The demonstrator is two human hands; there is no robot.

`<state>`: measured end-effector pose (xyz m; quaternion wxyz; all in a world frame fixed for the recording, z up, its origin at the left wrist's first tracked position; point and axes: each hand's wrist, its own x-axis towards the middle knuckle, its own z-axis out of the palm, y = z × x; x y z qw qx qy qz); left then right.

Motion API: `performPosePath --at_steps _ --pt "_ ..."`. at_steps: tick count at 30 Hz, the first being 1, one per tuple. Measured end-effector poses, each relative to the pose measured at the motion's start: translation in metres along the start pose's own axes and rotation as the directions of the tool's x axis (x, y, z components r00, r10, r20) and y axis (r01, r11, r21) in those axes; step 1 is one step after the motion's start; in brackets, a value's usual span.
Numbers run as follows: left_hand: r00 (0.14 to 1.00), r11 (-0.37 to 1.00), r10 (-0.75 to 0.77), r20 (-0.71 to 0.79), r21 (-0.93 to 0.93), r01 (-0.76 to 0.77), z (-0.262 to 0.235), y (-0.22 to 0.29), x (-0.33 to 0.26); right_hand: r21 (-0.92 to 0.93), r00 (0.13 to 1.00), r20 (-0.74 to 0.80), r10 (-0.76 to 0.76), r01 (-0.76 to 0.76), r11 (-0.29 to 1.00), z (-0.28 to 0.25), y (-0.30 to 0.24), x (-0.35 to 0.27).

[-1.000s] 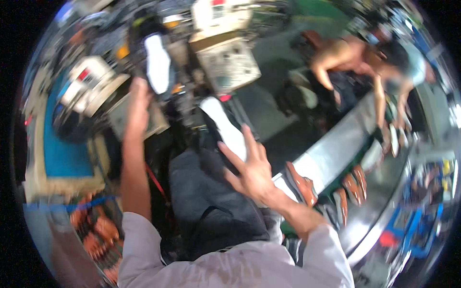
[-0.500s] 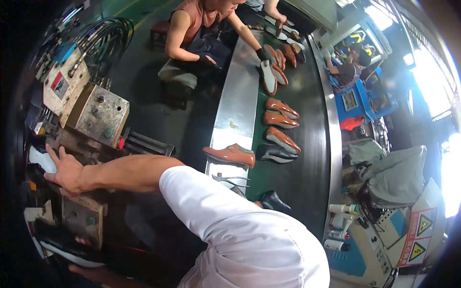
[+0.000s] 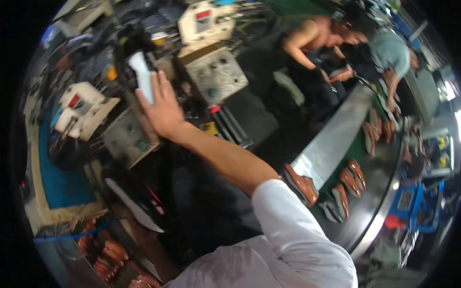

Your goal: The person assembles shoes by attaching white insoles to black shoe uppers. They pick up a shoe upper and an insole, press them together, and place the assembled shoe on a conveyor belt. The process is repeated for multiple units in a factory setting.

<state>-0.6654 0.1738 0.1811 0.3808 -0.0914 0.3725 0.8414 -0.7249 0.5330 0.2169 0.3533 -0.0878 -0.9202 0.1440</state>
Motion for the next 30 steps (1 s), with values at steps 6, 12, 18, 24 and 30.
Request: performPosePath --at_steps 6,12,18,24,30 --pt "0.997 0.999 0.027 -0.071 0.029 -0.025 0.002 -0.035 -0.007 -0.094 0.996 -0.041 -0.074 0.07 0.993 0.022 -0.009 0.008" --pt "0.997 0.992 0.034 0.068 0.122 -0.042 0.029 -0.032 0.009 -0.148 0.993 -0.08 -0.092 0.08 0.986 0.06 0.012 0.069" --pt "0.986 0.908 0.134 0.098 0.386 -0.162 0.035 -0.033 0.043 -0.07 0.999 0.045 0.022 -0.019 0.997 0.072 0.022 0.133" --pt "0.978 0.826 0.101 0.185 0.532 -0.186 0.079 -0.02 0.065 -0.066 0.992 0.12 0.026 -0.018 0.998 0.076 0.025 0.155" --pt "0.977 0.717 0.15 0.151 0.664 -0.212 0.087 -0.023 0.065 -0.042 0.989 0.147 -0.012 0.018 0.999 0.08 0.028 0.157"
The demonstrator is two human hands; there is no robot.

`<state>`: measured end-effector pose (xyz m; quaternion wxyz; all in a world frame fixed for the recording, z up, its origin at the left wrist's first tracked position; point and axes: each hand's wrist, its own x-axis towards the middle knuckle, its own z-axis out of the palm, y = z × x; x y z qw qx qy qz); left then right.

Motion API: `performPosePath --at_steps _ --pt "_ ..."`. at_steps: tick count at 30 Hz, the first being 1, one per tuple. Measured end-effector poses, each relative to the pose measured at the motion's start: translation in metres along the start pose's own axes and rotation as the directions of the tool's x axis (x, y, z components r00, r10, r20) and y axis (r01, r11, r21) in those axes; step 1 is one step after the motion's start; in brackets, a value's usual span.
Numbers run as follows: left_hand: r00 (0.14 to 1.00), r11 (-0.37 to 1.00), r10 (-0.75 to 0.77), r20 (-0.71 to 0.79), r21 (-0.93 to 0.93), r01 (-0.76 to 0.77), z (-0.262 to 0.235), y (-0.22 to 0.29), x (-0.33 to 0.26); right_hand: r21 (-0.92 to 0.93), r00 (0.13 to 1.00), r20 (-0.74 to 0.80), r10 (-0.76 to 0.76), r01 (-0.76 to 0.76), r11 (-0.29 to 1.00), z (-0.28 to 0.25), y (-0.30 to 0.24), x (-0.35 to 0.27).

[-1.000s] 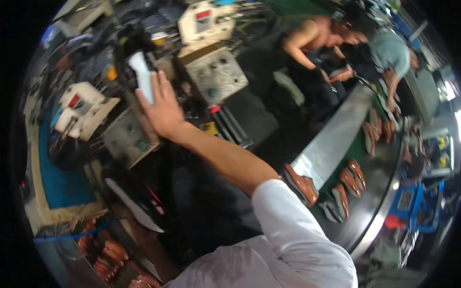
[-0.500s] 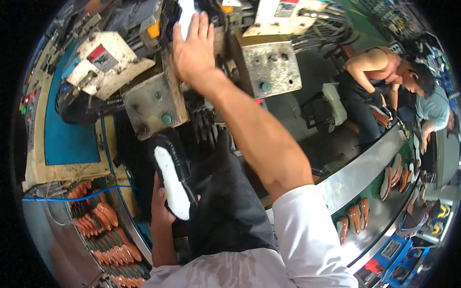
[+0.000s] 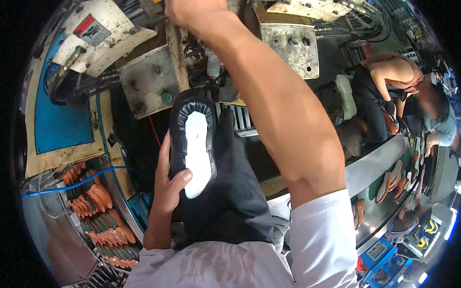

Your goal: The person assembles shoes by attaching white insoles to black shoe uppers. They pick up a shoe upper and an insole, press them together, and place the assembled shoe on a conveyor belt. The process is repeated for multiple units in a factory setting.

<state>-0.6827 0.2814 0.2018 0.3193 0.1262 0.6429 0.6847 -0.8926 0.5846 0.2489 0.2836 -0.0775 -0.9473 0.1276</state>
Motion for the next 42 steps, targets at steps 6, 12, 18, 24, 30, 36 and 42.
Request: performPosePath --at_steps 6,12,18,24,30,36,42 --pt "0.979 0.992 -0.075 -0.188 0.089 0.093 0.004 0.015 -0.015 -0.052 0.977 -0.148 -0.15 0.144 0.988 -0.02 0.015 -0.019" --pt "0.946 0.976 0.041 -0.321 0.214 0.031 -0.03 -0.016 -0.068 0.754 0.836 0.541 -0.088 -0.437 0.49 -0.018 -0.107 -0.206" --pt "0.841 0.983 -0.151 -0.52 0.015 0.186 -0.075 -0.019 -0.216 0.567 0.5 0.822 -0.274 -0.766 0.304 -0.025 -0.218 -0.285" --pt "0.289 0.915 0.171 -0.942 0.261 0.309 -0.127 -0.081 -0.469 0.461 0.383 0.872 -0.306 -0.853 0.246 0.011 -0.228 -0.345" --pt "-0.373 0.916 0.161 -0.914 -0.002 0.401 -0.062 -0.198 -0.732 0.381 0.345 0.92 -0.184 -0.897 0.225 0.06 -0.16 -0.377" --pt "-0.642 0.876 -0.237 -0.729 -0.446 0.183 0.019 -0.312 -0.825 0.469 0.36 0.865 -0.349 -0.826 0.312 0.079 -0.153 -0.358" --pt "-0.547 0.876 -0.367 -0.752 -0.478 0.069 0.072 -0.417 -0.834 0.492 0.337 0.858 -0.388 -0.758 0.428 0.09 -0.196 -0.343"
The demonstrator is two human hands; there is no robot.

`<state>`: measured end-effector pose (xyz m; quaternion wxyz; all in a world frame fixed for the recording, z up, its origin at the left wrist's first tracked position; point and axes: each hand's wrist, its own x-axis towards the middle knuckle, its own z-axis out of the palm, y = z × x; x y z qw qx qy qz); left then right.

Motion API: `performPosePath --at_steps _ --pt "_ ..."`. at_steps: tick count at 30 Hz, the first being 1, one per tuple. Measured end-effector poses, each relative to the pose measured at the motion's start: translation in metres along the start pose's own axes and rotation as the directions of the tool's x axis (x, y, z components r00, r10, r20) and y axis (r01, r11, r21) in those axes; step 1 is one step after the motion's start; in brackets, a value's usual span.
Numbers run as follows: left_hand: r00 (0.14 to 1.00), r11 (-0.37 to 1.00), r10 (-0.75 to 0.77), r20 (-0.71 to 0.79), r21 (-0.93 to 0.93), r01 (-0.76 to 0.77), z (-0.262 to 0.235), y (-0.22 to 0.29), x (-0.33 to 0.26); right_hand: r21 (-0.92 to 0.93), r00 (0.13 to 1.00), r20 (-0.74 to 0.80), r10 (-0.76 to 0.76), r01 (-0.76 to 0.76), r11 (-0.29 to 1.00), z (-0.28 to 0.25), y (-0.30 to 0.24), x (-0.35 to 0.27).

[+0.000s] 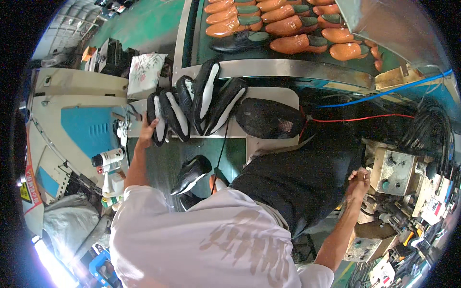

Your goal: The person assembles shoes by attaching white insoles to black shoe uppers. They pick up a shoe upper and an insole, press them together, and place the assembled shoe on a conveyor belt. The process is repeated for multiple units in a factory setting.

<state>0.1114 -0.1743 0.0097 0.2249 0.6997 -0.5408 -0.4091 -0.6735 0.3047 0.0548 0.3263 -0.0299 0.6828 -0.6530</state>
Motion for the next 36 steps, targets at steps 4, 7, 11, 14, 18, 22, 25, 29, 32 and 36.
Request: performPosePath --at_steps 4,7,11,14,18,22,25,29,32,36 --pt "0.883 0.924 -0.38 0.277 0.166 0.346 0.0 0.087 -0.018 -0.068 1.0 0.002 -0.004 0.004 0.998 -0.003 0.005 0.007" --pt "0.989 0.754 0.091 0.116 0.641 -0.144 -0.014 0.038 -0.004 -0.107 1.0 0.029 0.001 0.002 0.994 0.018 0.002 0.013" --pt "0.745 0.574 -0.324 0.583 0.747 -0.335 0.055 0.075 -0.1 -0.089 1.0 -0.015 -0.014 0.013 0.996 0.017 0.001 -0.014" --pt "0.624 0.573 -0.401 0.671 0.715 -0.4 0.096 0.005 -0.198 0.004 0.999 -0.031 -0.013 0.013 1.0 0.02 0.007 -0.032" --pt "0.818 0.654 -0.129 0.56 0.668 -0.354 0.1 0.001 -0.218 0.085 0.994 -0.101 -0.03 0.038 0.996 0.031 0.007 -0.065" --pt "0.839 0.774 0.123 0.53 0.477 -0.415 0.068 0.096 -0.179 -0.071 0.986 -0.047 -0.163 0.159 0.985 0.035 0.0 -0.078" --pt "0.917 0.901 0.156 0.366 0.329 -0.284 0.079 0.238 -0.169 -0.141 0.954 0.164 -0.251 0.275 0.951 0.113 -0.035 -0.11" --pt "0.708 0.918 0.391 0.588 -0.308 -0.252 0.165 0.384 -0.175 0.005 0.793 0.545 -0.272 0.321 0.947 0.212 -0.047 -0.152" --pt "0.372 0.887 0.441 0.817 -0.461 -0.037 0.252 0.456 -0.22 0.358 0.771 0.577 -0.269 0.058 0.932 0.245 -0.062 -0.157" --pt "0.028 0.894 0.44 0.897 -0.435 -0.103 0.366 0.498 -0.289 0.23 0.945 0.111 -0.308 0.277 0.933 0.175 -0.092 -0.168"
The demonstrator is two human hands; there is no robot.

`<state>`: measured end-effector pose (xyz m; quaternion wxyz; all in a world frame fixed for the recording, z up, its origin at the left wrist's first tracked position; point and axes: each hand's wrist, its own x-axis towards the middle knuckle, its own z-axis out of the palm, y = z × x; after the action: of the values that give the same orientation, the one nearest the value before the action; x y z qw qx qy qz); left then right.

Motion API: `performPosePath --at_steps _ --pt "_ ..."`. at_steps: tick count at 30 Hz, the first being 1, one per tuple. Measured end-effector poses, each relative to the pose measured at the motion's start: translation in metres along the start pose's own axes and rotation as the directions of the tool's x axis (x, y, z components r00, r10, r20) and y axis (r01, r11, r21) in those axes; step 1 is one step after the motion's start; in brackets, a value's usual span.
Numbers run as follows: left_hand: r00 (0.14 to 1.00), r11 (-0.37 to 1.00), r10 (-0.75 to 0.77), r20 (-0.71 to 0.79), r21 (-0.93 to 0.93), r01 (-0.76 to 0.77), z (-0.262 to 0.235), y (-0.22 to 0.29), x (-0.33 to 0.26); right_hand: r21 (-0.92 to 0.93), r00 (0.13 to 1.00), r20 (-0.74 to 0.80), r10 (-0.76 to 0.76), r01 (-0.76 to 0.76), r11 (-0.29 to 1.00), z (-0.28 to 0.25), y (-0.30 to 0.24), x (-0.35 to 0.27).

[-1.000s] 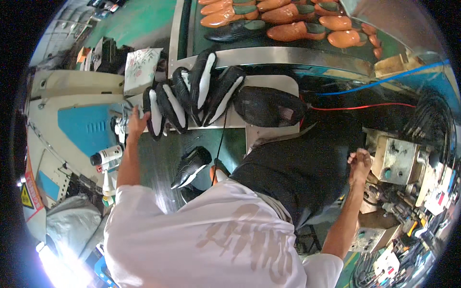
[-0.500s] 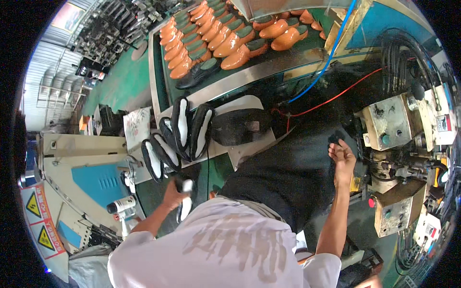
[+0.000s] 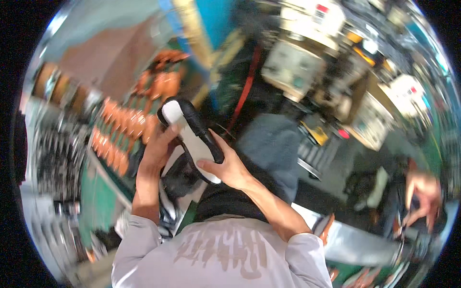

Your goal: The person assembles shoes by attaching white insoles to black shoe uppers. They pick up a shoe upper and an insole, press them together, and place the assembled shoe on a conveyor belt. The process is repeated for multiple units in a factory setting.

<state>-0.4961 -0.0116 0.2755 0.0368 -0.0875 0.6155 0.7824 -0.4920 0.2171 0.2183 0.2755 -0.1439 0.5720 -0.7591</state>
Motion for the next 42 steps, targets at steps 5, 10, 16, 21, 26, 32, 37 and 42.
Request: performPosePath --at_steps 5,10,16,21,26,32,37,42 --pt "0.85 0.632 0.405 0.336 0.569 -0.526 0.116 -0.043 0.097 -0.049 0.929 -0.37 0.006 -0.026 0.998 -0.09 -0.003 -0.086" --pt "0.674 0.642 0.472 0.568 0.302 -0.704 0.209 -0.094 0.109 -0.193 0.758 -0.65 -0.052 -0.099 0.976 -0.121 0.001 -0.158" --pt "0.78 0.995 -0.04 0.624 -0.045 0.087 0.264 -0.163 0.058 0.229 0.575 -0.803 0.158 0.054 0.972 -0.103 0.052 -0.177" --pt "0.822 0.953 -0.026 0.569 0.263 -0.152 0.264 -0.185 0.049 0.235 0.554 -0.805 0.212 -0.03 0.971 -0.107 0.066 -0.176" --pt "0.866 0.985 -0.171 0.469 0.109 0.136 0.269 -0.222 0.074 0.008 0.51 -0.86 0.024 -0.033 0.999 -0.119 0.039 -0.165" --pt "0.908 0.916 -0.261 0.326 0.381 0.126 0.27 -0.244 0.076 -0.687 0.669 -0.714 -0.206 -0.612 0.392 -0.1 0.053 -0.186" --pt "0.801 0.6 0.109 0.589 0.603 -0.525 0.254 -0.235 0.132 -0.744 0.723 -0.655 -0.22 -0.568 0.351 -0.099 0.054 -0.19" --pt "0.78 0.592 0.064 0.622 0.606 -0.532 0.256 -0.224 0.15 -0.818 0.764 -0.562 -0.316 -0.459 0.345 -0.114 0.064 -0.187"
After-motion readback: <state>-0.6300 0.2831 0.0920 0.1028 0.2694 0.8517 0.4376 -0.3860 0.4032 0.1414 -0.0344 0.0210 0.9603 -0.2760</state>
